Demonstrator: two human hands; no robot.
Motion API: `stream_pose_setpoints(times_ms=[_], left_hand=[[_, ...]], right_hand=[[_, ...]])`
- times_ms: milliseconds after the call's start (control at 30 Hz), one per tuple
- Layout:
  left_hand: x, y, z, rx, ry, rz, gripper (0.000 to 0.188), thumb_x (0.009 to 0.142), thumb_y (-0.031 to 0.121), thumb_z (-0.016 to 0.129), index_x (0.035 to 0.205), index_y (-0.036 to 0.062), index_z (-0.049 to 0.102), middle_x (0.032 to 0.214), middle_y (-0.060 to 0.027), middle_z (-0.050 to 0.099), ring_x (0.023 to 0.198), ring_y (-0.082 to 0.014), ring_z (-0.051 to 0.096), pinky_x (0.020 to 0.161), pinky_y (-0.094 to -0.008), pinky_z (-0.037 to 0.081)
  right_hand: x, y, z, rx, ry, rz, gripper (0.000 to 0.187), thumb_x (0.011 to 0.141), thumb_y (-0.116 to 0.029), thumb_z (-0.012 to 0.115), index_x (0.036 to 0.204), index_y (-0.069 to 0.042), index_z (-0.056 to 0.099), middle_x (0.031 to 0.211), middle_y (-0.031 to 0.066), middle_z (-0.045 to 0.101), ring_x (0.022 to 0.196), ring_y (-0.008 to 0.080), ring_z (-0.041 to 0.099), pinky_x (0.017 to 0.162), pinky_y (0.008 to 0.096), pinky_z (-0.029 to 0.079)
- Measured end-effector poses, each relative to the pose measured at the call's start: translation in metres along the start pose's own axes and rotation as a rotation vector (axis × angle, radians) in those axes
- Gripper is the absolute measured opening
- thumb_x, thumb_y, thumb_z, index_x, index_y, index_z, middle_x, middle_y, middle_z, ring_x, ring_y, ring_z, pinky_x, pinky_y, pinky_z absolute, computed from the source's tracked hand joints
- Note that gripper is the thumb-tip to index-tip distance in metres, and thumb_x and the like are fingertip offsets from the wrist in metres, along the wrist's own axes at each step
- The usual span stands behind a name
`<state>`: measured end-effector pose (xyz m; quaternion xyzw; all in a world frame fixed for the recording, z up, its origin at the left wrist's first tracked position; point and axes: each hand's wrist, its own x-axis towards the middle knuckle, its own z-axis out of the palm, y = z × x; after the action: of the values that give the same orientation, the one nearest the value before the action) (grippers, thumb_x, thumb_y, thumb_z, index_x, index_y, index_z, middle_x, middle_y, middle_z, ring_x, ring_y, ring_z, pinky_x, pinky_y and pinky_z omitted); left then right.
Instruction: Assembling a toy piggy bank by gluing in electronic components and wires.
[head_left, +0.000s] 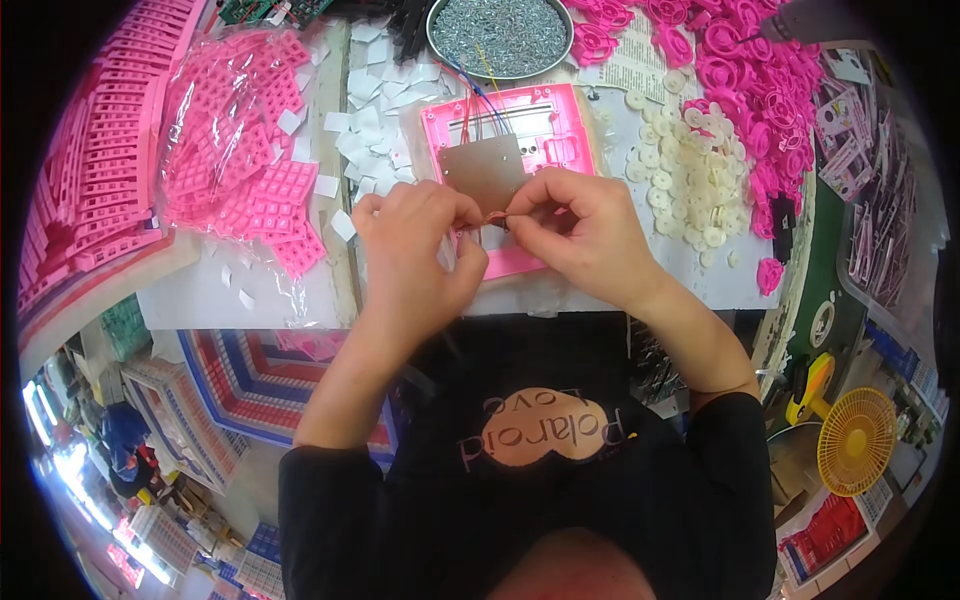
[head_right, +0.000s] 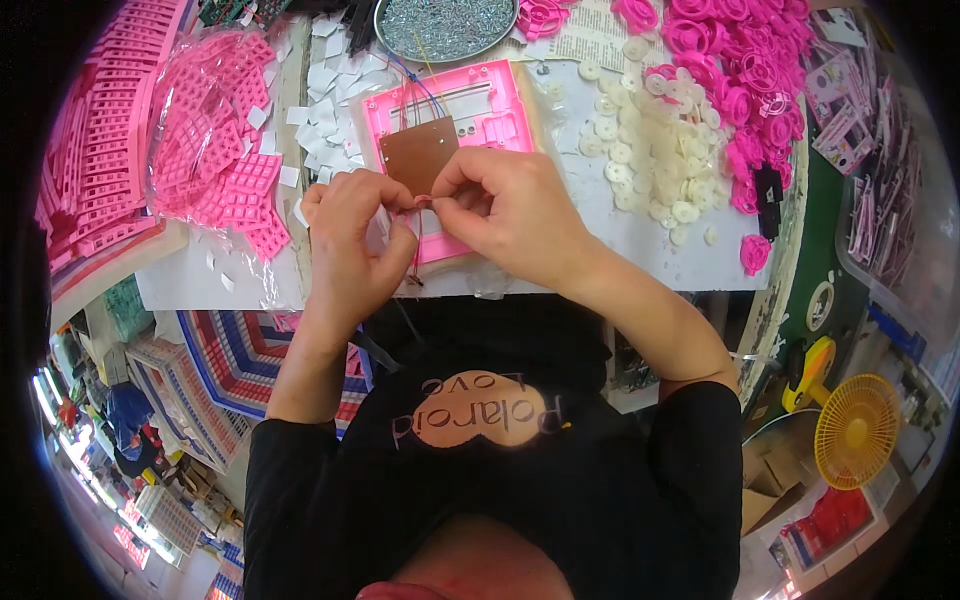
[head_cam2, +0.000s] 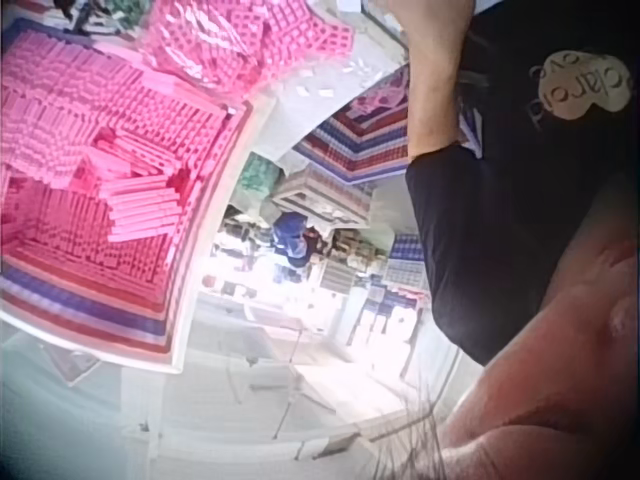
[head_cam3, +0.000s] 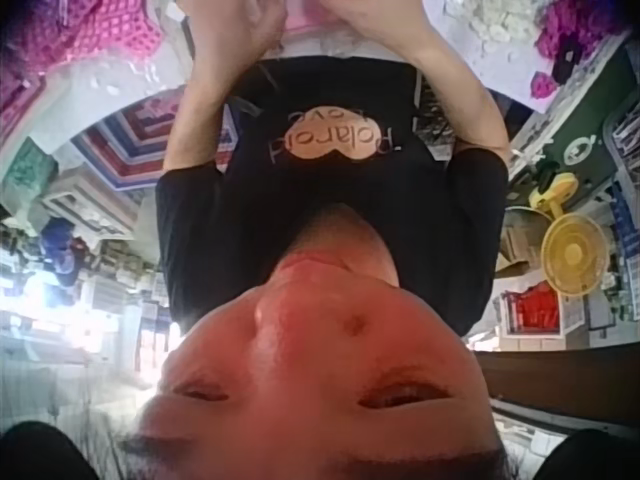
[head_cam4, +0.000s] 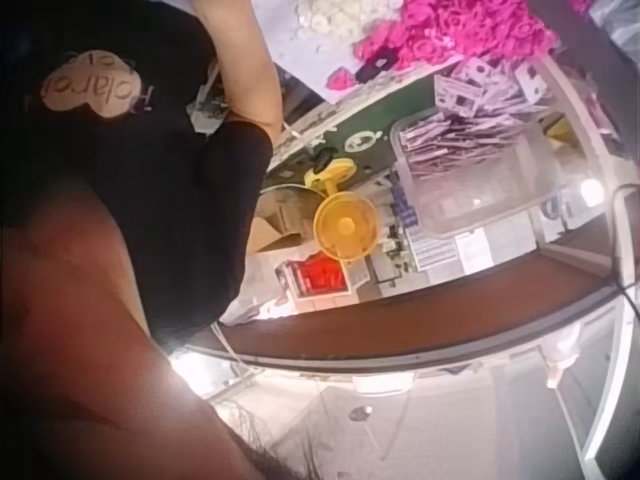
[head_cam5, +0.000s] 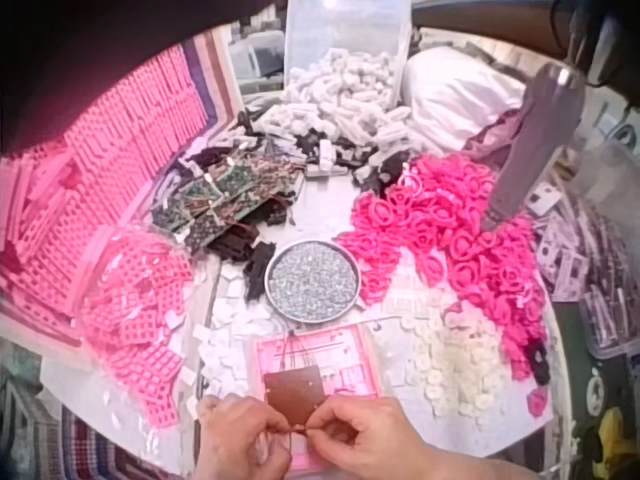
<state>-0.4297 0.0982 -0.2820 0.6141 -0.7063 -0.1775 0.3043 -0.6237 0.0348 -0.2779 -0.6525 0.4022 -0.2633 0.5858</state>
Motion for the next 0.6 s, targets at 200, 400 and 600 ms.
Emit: stream_pose_setpoints(times_ms=[200, 400, 600], left_hand=[[-0.0017, 0.0035, -0.0001, -0.037, 0.003, -0.014, 0.012, 0.075, 0.011, 0.073, 0.085, 0.0145, 0.067, 0.083, 0.0023, 0.064, 0.084, -0.0192, 0.06, 0.082, -0.0406, 0.031], [-0.0028, 0.0034, 0.0024, -0.038, 0.011, -0.012, 0.012, 0.076, 0.01, 0.073, 0.085, 0.0146, 0.067, 0.083, 0.0025, 0.066, 0.084, -0.0191, 0.061, 0.082, -0.0403, 0.031], [-0.003, 0.0052, -0.0004, -0.065, -0.021, -0.037, 0.01, 0.079, 0.006, 0.072, 0.086, 0.0111, 0.067, 0.083, -0.0001, 0.066, 0.081, -0.0179, 0.06, 0.083, -0.0357, 0.034]], right_hand=[[-0.001, -0.0002, -0.0033, 0.022, -0.002, 0.024, 0.009, 0.085, -0.005, 0.072, 0.089, 0.002, 0.068, 0.077, 0.0061, 0.071, 0.068, 0.0109, 0.068, 0.064, 0.0255, 0.055], [-0.0037, 0.0019, -0.0036, -0.01, -0.027, 0.008, 0.007, 0.088, -0.003, 0.072, 0.093, 0.001, 0.07, 0.081, 0.0007, 0.069, 0.072, 0.0041, 0.063, 0.061, 0.0205, 0.05], [-0.0027, 0.0026, -0.0033, -0.009, -0.032, 0.0, 0.007, 0.088, -0.003, 0.072, 0.093, 0.001, 0.069, 0.082, 0.0008, 0.07, 0.072, 0.0046, 0.064, 0.062, 0.0209, 0.051]])
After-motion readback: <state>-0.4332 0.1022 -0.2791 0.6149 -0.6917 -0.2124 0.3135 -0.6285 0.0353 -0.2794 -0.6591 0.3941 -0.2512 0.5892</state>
